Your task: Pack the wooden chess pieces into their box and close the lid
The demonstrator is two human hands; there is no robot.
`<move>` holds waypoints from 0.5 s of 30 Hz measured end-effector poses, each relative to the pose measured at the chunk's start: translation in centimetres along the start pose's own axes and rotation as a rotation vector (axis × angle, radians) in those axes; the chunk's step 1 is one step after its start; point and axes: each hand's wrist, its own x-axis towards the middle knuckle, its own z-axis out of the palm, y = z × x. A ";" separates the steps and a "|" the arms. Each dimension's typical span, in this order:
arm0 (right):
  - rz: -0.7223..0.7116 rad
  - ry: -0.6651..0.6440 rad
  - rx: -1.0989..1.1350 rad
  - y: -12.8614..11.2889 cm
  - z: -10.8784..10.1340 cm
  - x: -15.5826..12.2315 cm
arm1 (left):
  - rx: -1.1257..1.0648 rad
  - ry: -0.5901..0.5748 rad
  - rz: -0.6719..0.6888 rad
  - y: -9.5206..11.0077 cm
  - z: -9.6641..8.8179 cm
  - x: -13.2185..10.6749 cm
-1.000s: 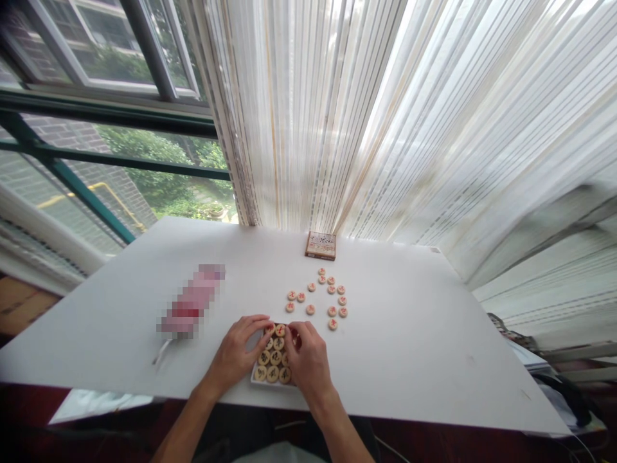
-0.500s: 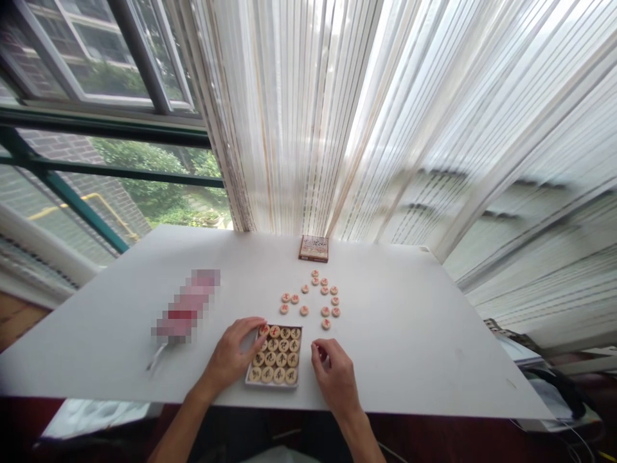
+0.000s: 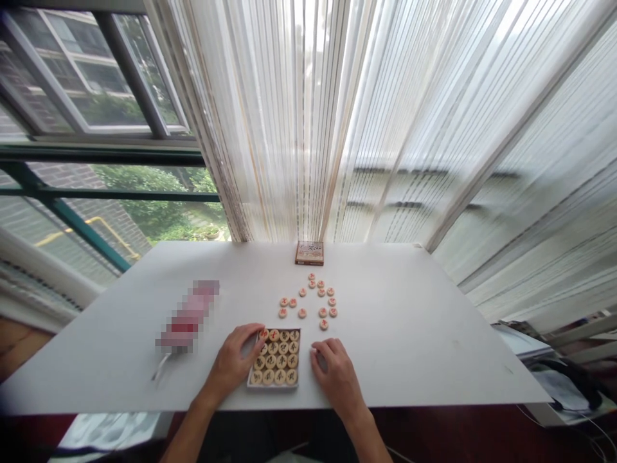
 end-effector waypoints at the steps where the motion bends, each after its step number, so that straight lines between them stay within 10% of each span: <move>1: 0.002 0.029 0.001 0.1 0.0 0.0 | 0.000 -0.001 -0.002 0.0 0.0 0.0; 15: -0.002 0.086 -0.219 1.9 0.1 1.2 | -0.005 0.035 0.007 0.0 0.1 0.0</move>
